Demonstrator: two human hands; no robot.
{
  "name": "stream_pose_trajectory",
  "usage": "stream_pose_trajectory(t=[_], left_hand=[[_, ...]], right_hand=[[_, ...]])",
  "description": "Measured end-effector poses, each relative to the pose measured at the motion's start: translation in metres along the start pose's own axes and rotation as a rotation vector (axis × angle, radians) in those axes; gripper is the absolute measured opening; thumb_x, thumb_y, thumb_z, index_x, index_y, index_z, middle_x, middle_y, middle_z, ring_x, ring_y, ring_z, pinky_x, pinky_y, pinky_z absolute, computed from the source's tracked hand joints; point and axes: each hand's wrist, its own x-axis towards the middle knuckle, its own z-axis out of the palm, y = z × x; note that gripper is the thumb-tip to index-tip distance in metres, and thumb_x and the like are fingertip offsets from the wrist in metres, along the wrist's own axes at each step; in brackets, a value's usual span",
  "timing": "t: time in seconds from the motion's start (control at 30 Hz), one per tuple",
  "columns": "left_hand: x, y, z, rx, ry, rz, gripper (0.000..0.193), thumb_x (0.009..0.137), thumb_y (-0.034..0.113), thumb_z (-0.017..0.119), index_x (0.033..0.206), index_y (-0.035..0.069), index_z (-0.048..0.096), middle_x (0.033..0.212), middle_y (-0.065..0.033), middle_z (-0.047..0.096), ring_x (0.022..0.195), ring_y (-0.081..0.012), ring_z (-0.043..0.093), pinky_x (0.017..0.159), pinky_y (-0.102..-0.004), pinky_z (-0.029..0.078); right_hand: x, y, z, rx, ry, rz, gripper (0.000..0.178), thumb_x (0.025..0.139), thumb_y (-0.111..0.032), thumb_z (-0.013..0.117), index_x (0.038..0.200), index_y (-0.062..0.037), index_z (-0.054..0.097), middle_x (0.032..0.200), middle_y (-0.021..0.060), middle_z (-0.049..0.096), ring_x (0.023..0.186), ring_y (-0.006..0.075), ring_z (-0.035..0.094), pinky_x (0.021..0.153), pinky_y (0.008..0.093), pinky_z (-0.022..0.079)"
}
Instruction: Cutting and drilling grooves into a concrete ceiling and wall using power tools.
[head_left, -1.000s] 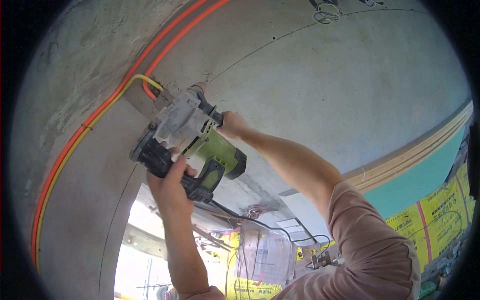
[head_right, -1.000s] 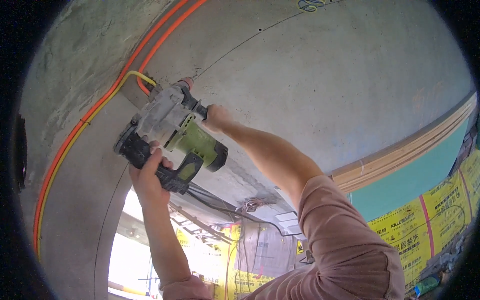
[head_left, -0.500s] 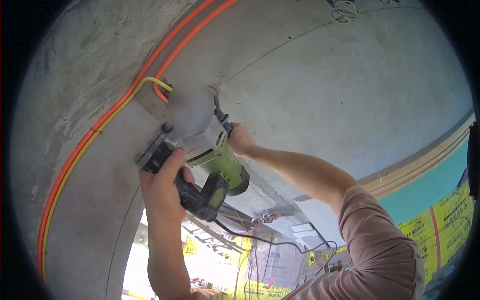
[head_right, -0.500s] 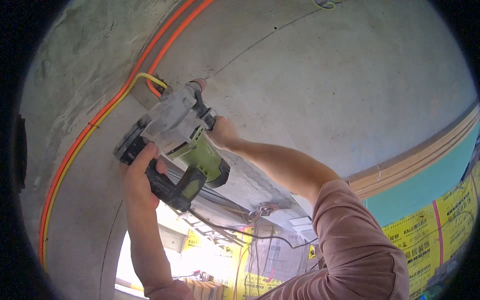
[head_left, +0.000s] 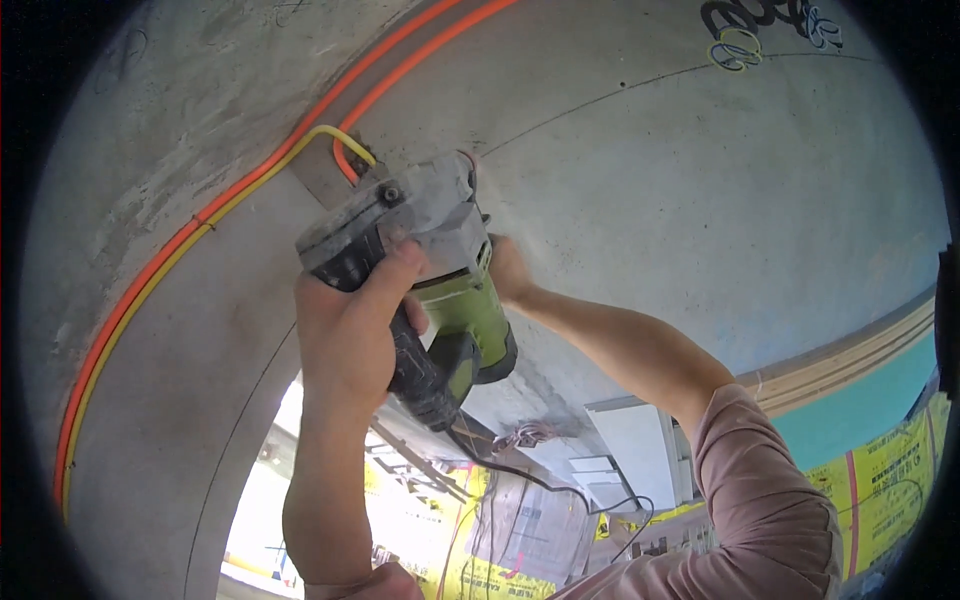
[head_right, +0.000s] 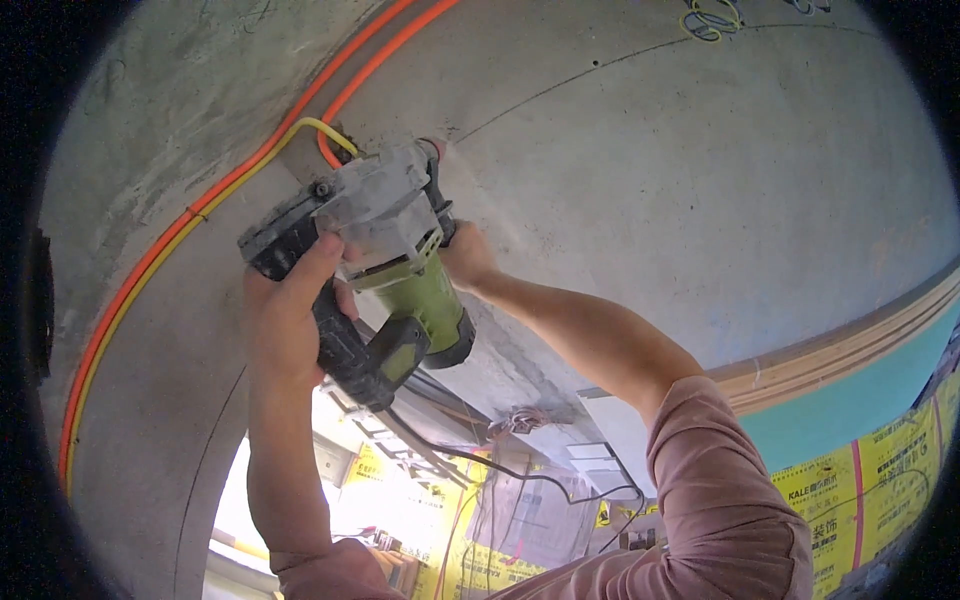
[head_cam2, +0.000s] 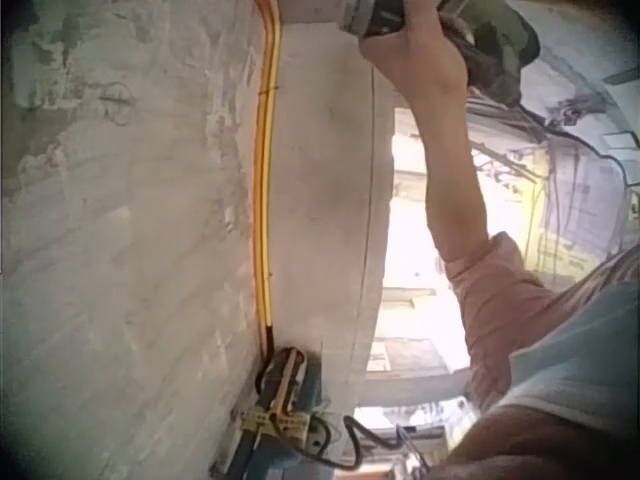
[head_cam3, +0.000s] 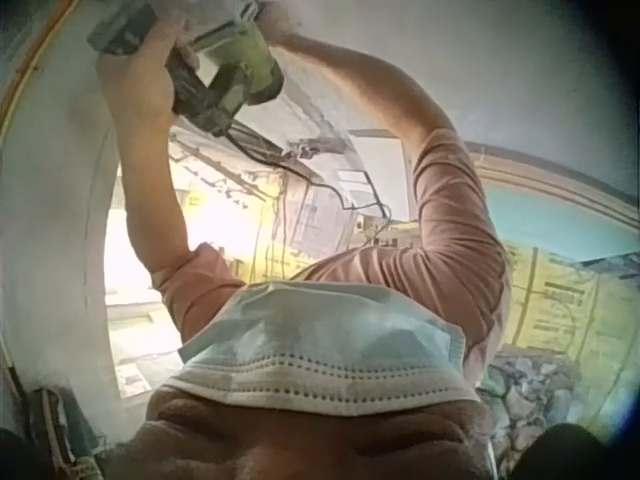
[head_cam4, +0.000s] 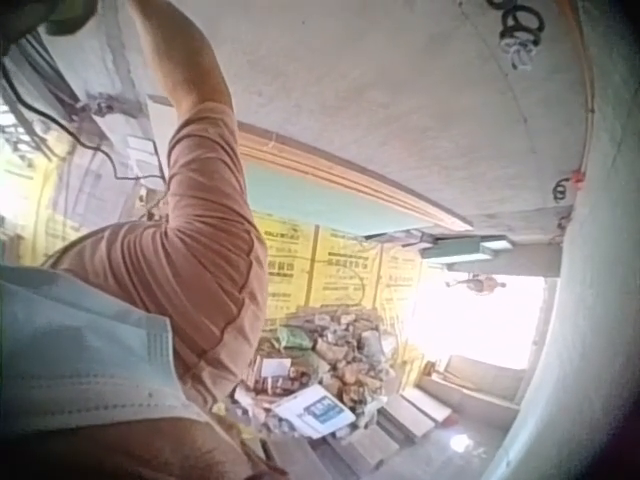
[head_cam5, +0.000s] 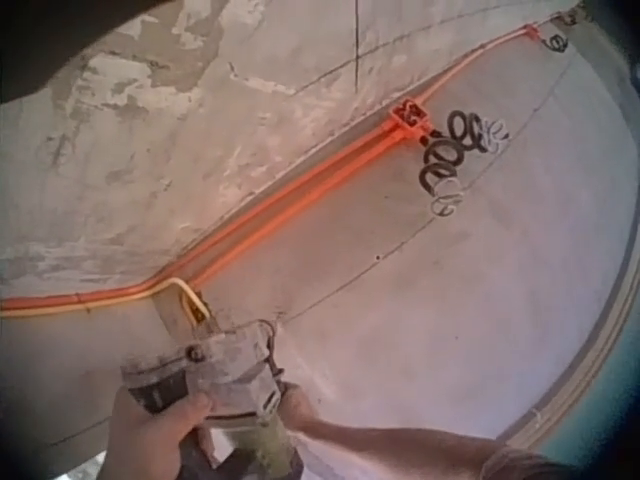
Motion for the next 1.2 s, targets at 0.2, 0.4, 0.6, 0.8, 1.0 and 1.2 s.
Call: stream_pose_trajectory(t=[0.2,0.4,0.6,0.8,1.0,1.2], left_hand=[[-0.009,-0.023,0.005,-0.052,-0.006,0.032,0.016,0.087,0.017,0.070,0.096,0.005,0.062,0.077,-0.0043,0.062,0.053,-0.0130,0.055,0.048,-0.0262,0.043],[-0.008,-0.027,-0.012,-0.114,0.095,0.046,0.015,0.087,0.015,0.068,0.094,0.005,0.060,0.074,-0.0050,0.059,0.056,-0.0134,0.053,0.051,-0.0260,0.041],[-0.011,-0.041,-0.003,-0.059,0.126,0.070,0.017,0.087,0.017,0.068,0.094,0.006,0.058,0.072,-0.0045,0.058,0.057,-0.0147,0.054,0.053,-0.0271,0.042],[-0.011,-0.051,-0.010,-0.084,0.117,0.087,0.020,0.088,0.018,0.068,0.099,0.003,0.061,0.077,-0.0066,0.063,0.064,-0.0157,0.060,0.059,-0.0275,0.046],[-0.009,-0.047,0.002,-0.054,0.037,0.158,0.022,0.089,0.018,0.068,0.103,0.002,0.062,0.081,-0.0074,0.065,0.069,-0.0165,0.062,0.066,-0.0305,0.050],[-0.013,-0.045,0.007,-0.100,0.107,0.083,0.019,0.089,0.019,0.068,0.097,0.005,0.059,0.072,-0.0039,0.057,0.066,-0.0160,0.057,0.064,-0.0287,0.047]], right_hand=[[0.002,0.005,-0.016,-0.041,0.001,0.093,0.029,0.077,-0.024,0.066,0.092,0.0010,0.067,0.087,0.0298,0.065,0.089,0.0448,0.065,0.077,0.0499,0.050],[0.000,0.002,-0.004,-0.110,-0.049,0.114,0.023,0.077,-0.017,0.063,0.088,0.0022,0.065,0.086,0.0280,0.066,0.088,0.0444,0.066,0.076,0.0498,0.051],[0.011,0.019,-0.001,-0.040,0.003,0.079,0.024,0.077,-0.018,0.064,0.090,0.0019,0.065,0.087,0.0299,0.065,0.090,0.0456,0.065,0.077,0.0487,0.050],[0.004,0.020,-0.006,-0.062,-0.081,0.074,0.024,0.079,-0.017,0.061,0.093,0.0022,0.065,0.090,0.0306,0.065,0.094,0.0462,0.063,0.079,0.0492,0.049],[0.003,0.017,-0.012,-0.031,-0.040,0.057,0.022,0.077,-0.013,0.061,0.092,0.0022,0.066,0.089,0.0302,0.065,0.092,0.0455,0.064,0.080,0.0496,0.049],[0.004,0.015,-0.018,-0.057,-0.088,0.057,0.022,0.077,-0.012,0.061,0.093,0.0023,0.065,0.089,0.0304,0.065,0.092,0.0452,0.065,0.080,0.0494,0.049]])
